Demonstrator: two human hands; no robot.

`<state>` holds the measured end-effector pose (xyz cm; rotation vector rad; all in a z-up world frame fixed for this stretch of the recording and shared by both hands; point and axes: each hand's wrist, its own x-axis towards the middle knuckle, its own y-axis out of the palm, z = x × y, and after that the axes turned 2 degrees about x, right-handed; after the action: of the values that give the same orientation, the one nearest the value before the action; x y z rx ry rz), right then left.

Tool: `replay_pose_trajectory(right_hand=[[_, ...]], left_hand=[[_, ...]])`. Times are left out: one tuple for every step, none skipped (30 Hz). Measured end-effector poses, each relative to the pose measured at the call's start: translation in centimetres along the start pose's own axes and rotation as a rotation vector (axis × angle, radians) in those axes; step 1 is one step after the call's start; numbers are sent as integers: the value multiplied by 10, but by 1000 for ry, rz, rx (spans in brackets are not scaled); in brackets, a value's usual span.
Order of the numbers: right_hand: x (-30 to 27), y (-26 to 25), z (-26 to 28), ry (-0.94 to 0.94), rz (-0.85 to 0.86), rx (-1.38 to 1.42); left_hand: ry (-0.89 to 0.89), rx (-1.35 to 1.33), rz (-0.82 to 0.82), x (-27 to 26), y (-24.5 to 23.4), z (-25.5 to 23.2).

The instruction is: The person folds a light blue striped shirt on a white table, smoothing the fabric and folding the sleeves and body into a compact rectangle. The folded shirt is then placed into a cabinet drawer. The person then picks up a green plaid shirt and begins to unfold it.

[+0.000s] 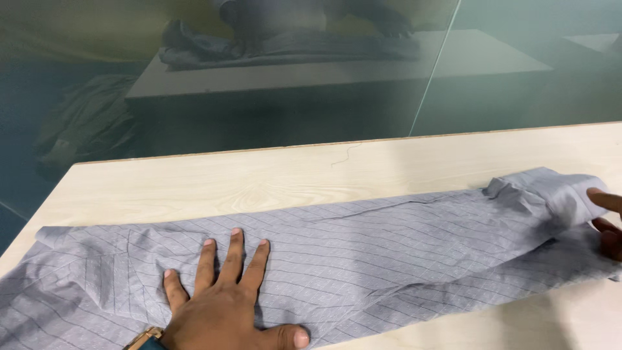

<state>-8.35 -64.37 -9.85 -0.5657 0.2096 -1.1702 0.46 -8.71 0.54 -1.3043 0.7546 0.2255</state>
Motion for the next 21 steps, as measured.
replay_pose_trajectory(right_hand=[[3,0,0,0,0,7],[5,0,1,-2,-5,12],[7,0,2,-4,-3,13],[9,0,2,-6,-11,19],[10,0,1,-4,-13,22],[11,-1,1,-2,-17,25],[11,-1,2,-1,-23,24],[9,-1,2,-2,-26,20],[9,1,3,-2,-19,16],[8,2,3,-3,-19,7],[5,1,3,-3,-22,-2],[1,1,1,-2,-21,-15],[-3,0,0,-6,-22,-30],[-5,-2,0,-10,-24,-42],[-12,-3,-5,-5,-24,-65],[-16,-5,-8,-6,-23,-88],[-20,-7,-11,-6,-23,-107],[-24,-8,-14,-6,-22,-120],[-25,-9,-15,-9,-25,-137],[-25,-10,-16,-10,-29,-148],[-24,-9,-16,-16,-30,-163]], left_hand=[[-5,14,7,0,0,0],[-10,29,14,0,-1,-1],[-20,37,24,0,-2,-3],[-31,45,35,1,-3,-5],[-42,54,45,0,-4,-6],[-38,51,41,-1,-5,-7],[-35,45,35,-3,-6,-7],[-32,39,30,-5,-7,-6],[-38,30,35,-6,-8,-7],[-44,21,39,-8,-10,-9],[-49,13,42,-9,-12,-10],[-52,8,45,-11,-15,-11],[-54,1,46,-14,-18,-12],[-56,-6,48,-15,-20,-13],[-60,-20,46,-17,-22,-15],[-64,-34,44,-17,-24,-17],[-67,-44,41,-17,-25,-18],[-41,-48,-3,-16,-24,-18],[-15,-52,-47,-14,-22,-19],[10,-56,-92,-11,-20,-20],[21,-70,-108,-6,-16,-22]])
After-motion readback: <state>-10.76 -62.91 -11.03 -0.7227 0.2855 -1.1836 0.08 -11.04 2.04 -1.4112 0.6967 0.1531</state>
